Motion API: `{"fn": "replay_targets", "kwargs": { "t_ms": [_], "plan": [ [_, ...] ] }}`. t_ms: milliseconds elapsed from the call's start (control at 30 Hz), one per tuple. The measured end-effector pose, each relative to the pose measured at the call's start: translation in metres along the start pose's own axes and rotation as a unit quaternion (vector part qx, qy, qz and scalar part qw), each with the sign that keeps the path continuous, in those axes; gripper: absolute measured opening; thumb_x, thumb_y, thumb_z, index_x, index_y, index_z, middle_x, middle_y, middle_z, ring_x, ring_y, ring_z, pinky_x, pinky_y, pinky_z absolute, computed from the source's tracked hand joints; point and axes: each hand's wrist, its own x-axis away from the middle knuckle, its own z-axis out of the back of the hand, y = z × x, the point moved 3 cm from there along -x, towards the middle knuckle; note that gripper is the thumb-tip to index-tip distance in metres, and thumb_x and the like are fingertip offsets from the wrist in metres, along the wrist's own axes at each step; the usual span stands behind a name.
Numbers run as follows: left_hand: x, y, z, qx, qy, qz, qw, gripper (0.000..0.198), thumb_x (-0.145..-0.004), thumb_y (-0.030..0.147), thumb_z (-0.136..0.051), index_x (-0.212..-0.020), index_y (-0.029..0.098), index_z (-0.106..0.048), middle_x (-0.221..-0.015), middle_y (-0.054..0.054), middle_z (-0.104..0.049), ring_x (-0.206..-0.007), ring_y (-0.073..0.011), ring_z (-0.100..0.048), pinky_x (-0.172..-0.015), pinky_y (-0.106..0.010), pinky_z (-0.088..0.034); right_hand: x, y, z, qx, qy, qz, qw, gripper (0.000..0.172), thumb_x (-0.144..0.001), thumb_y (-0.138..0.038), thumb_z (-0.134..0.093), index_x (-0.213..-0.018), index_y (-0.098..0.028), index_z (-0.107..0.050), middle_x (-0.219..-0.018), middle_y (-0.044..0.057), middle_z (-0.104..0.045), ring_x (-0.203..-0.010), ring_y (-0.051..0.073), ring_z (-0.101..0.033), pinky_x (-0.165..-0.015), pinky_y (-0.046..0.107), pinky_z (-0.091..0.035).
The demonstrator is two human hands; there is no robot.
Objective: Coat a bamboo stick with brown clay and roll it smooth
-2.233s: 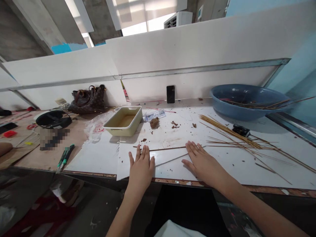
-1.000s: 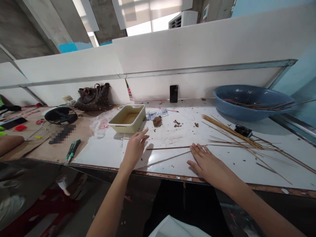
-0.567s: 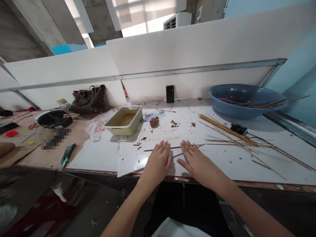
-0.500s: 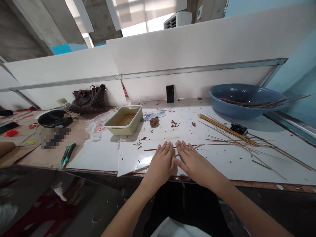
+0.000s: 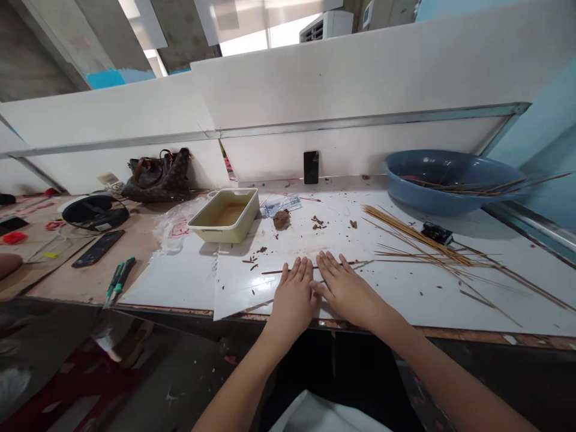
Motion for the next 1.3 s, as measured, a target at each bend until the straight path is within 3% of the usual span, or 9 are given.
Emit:
{"fn": "replay_targets", "kwargs": {
  "t_ms": [100,333,567,700,833,967,1033,1167,1300],
  "plan": [
    [-0.003,0.0,0.002,-0.003,0.016,0.01,1.0,0.06,-0.105,0.022,-0.042,-0.164,0.01,-0.043,-0.17,-0.016,-0.043,-0.162,-0.0291,-0.036,-0.134,-0.055,-0.027,-0.005,0.002,0.001,0.011,0.006,-0.006,1.0,0.084,-0.112,-0.064,-0.015,-0.17,-0.005,-0.031,-0.176,0.021,-0.026,-0.167,0.03,-0.02,-0.137,0.055,-0.017],
    [0.04,0.012,-0.001,-0.017,0.018,0.009,1.0,0.056,-0.112,0.031,-0.037,-0.164,0.009,-0.043,-0.17,-0.015,-0.044,-0.16,-0.0266,-0.041,-0.134,-0.052,-0.03,0.041,-0.001,-0.017,0.017,0.055,0.034,0.998,0.078,-0.113,-0.061,-0.024,-0.172,-0.01,-0.027,-0.175,0.018,-0.03,-0.165,0.03,-0.028,-0.136,0.056,-0.024],
    [0.007,-0.002,0.01,-0.029,0.016,0.047,0.998,0.053,-0.113,0.032,-0.037,-0.16,0.01,-0.049,-0.167,-0.017,-0.048,-0.159,-0.0278,-0.042,-0.135,-0.055,-0.028,0.003,0.011,-0.005,0.034,0.031,0.008,0.999,0.081,-0.113,-0.062,-0.025,-0.169,-0.005,-0.032,-0.174,0.023,-0.032,-0.165,0.032,-0.028,-0.136,0.057,-0.021],
    [0.021,-0.003,0.011,-0.03,0.037,0.038,0.998,0.052,-0.112,0.026,-0.036,-0.16,0.011,-0.05,-0.165,-0.016,-0.052,-0.157,-0.0268,-0.045,-0.134,-0.055,-0.031,0.016,0.011,-0.009,0.04,0.029,0.01,0.999,0.081,-0.113,-0.061,-0.026,-0.169,-0.003,-0.033,-0.174,0.022,-0.031,-0.164,0.032,-0.029,-0.136,0.056,-0.021],
    [0.041,0.001,0.01,-0.028,0.037,0.028,0.999,0.053,-0.111,0.022,-0.036,-0.16,0.009,-0.048,-0.166,-0.016,-0.05,-0.157,-0.0272,-0.045,-0.132,-0.057,-0.034,0.041,0.007,-0.016,0.033,0.06,0.03,0.997,0.078,-0.113,-0.062,-0.029,-0.171,-0.011,-0.031,-0.173,0.018,-0.035,-0.162,0.031,-0.035,-0.135,0.056,-0.027],
    [0.038,0.002,0.015,-0.028,0.042,0.039,0.998,0.05,-0.112,0.024,-0.038,-0.157,0.007,-0.051,-0.163,-0.019,-0.053,-0.156,-0.0295,-0.047,-0.133,-0.06,-0.032,0.036,0.019,-0.004,0.06,0.099,0.06,0.991,0.074,-0.113,-0.056,-0.034,-0.171,-0.01,-0.032,-0.172,0.023,-0.037,-0.162,0.034,-0.035,-0.131,0.061,-0.032],
    [0.034,0.003,0.018,-0.026,0.045,0.029,0.998,0.049,-0.112,0.025,-0.039,-0.154,0.006,-0.054,-0.16,-0.021,-0.056,-0.154,-0.0305,-0.05,-0.132,-0.059,-0.033,0.029,0.036,0.007,0.087,0.129,0.061,0.986,0.065,-0.114,-0.047,-0.038,-0.166,-0.008,-0.04,-0.171,0.025,-0.039,-0.162,0.036,-0.034,-0.131,0.064,-0.031],
    [0.03,0.004,0.021,-0.024,0.051,0.017,0.998,0.048,-0.111,0.027,-0.045,-0.152,0.004,-0.054,-0.159,-0.024,-0.057,-0.153,-0.0341,-0.051,-0.131,-0.06,-0.035,0.024,0.074,0.017,0.113,0.155,0.055,0.98,0.039,-0.11,-0.026,-0.043,-0.132,-0.012,-0.071,-0.154,0.025,-0.062,-0.148,0.037,-0.056,-0.128,0.068,-0.034],
    [0.015,0.004,0.018,-0.025,0.063,-0.017,0.998,0.047,-0.107,0.018,-0.05,-0.152,0.005,-0.054,-0.159,-0.025,-0.057,-0.154,-0.0358,-0.05,-0.129,-0.06,-0.038,0.028,0.086,0.018,0.066,0.181,0.067,0.979,0.028,-0.107,-0.019,-0.046,-0.108,-0.018,-0.074,-0.137,0.019,-0.075,-0.134,0.032,-0.069,-0.127,0.065,-0.038]
  ]
}}
